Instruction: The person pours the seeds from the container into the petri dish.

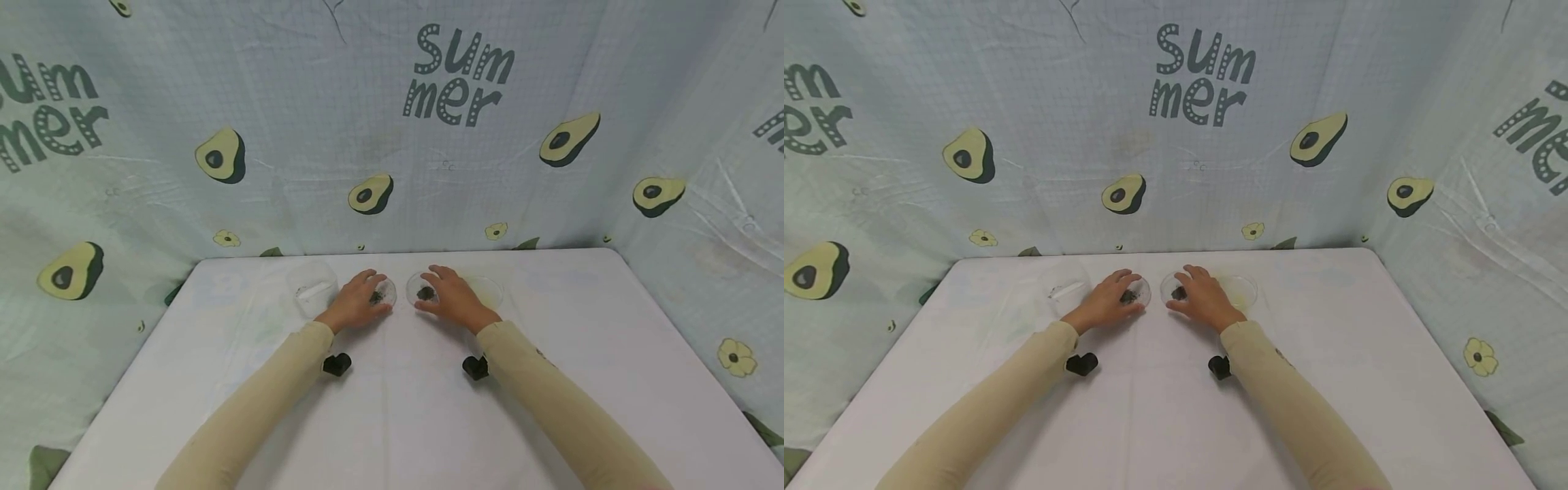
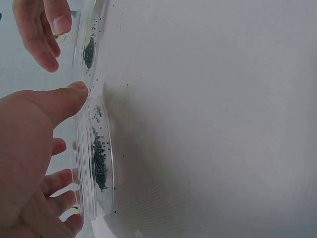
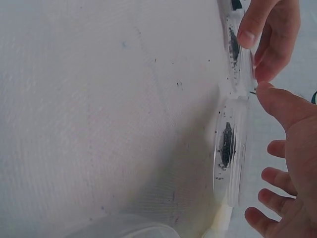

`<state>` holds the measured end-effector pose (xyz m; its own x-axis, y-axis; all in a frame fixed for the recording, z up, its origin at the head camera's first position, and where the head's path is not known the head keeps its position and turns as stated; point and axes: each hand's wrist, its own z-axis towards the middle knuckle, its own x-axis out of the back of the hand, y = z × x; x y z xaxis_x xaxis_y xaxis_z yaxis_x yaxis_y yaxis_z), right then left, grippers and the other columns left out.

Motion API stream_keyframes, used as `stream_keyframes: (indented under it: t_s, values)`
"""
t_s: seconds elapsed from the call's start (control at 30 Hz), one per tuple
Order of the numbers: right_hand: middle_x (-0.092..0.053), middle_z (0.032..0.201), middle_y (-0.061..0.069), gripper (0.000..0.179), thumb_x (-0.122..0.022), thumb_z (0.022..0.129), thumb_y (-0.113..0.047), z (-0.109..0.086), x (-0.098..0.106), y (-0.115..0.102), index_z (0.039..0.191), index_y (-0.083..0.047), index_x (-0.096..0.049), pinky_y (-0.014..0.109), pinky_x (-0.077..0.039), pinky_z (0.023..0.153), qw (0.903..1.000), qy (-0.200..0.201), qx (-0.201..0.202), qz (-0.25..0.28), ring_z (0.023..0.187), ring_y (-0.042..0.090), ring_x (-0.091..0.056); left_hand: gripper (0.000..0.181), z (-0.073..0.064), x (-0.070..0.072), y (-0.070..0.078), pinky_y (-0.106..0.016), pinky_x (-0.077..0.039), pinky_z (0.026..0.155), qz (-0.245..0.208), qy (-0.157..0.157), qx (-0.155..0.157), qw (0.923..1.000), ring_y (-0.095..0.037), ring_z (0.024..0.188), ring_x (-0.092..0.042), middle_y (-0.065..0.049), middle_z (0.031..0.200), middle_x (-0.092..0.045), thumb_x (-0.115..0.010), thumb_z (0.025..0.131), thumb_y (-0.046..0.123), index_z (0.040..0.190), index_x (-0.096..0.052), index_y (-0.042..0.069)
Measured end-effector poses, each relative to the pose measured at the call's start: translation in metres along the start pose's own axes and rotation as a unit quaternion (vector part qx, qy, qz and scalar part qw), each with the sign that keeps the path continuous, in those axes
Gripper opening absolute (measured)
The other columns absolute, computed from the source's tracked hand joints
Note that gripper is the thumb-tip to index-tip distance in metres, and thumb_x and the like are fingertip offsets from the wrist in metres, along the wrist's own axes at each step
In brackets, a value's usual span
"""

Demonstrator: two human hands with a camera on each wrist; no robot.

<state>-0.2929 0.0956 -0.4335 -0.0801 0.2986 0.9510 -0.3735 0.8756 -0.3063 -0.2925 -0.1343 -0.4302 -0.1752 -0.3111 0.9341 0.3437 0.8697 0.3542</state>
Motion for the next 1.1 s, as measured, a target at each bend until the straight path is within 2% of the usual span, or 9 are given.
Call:
stream_keyframes:
  t_s: [0.27,0.6,0.87,1.1]
  values:
    - [-0.037,0.153,0.015,0.068,-0.067,0.089,-0.045,-0.006,0.005,-0.004,0.143,-0.009,-0.046,0.052,-0.034,0.114,0.9999,0.009,0.011,0.003,0.143,0.034,-0.033,0.067,0.001,0.000,0.000,-0.050,-0.024,0.119,-0.007,0.007,-0.005,0.9999,-0.032,0.146,-0.026,-0.014,0.157,-0.028,-0.066,0.090,0.040,0.147,-0.039,0.015]
    - [-0.038,0.152,0.015,0.067,-0.067,0.089,-0.044,-0.014,0.010,-0.007,0.143,-0.009,-0.047,0.053,-0.035,0.112,0.9996,0.016,0.022,0.005,0.142,0.035,-0.034,0.069,-0.003,0.005,0.003,-0.051,-0.026,0.118,-0.006,0.012,-0.024,0.9996,-0.032,0.145,-0.028,-0.015,0.156,-0.028,-0.068,0.089,0.040,0.147,-0.040,0.014]
    - [-0.038,0.152,0.014,0.068,-0.067,0.089,-0.045,-0.019,0.013,-0.005,0.143,-0.010,-0.046,0.052,-0.035,0.113,0.9997,0.018,0.017,0.004,0.142,0.033,-0.033,0.067,-0.009,0.012,0.010,-0.052,-0.027,0.118,-0.008,0.018,-0.029,0.9994,-0.032,0.145,-0.028,-0.014,0.157,-0.028,-0.068,0.089,0.038,0.146,-0.040,0.017]
    - [-0.038,0.152,0.014,0.068,-0.068,0.088,-0.045,-0.024,0.020,-0.004,0.142,-0.009,-0.047,0.053,-0.034,0.114,0.9997,0.021,0.011,0.005,0.143,0.034,-0.032,0.063,-0.015,0.020,0.011,-0.053,-0.029,0.116,0.001,0.034,-0.049,0.9982,-0.033,0.144,-0.030,-0.015,0.156,-0.030,-0.068,0.090,0.035,0.145,-0.042,0.017]
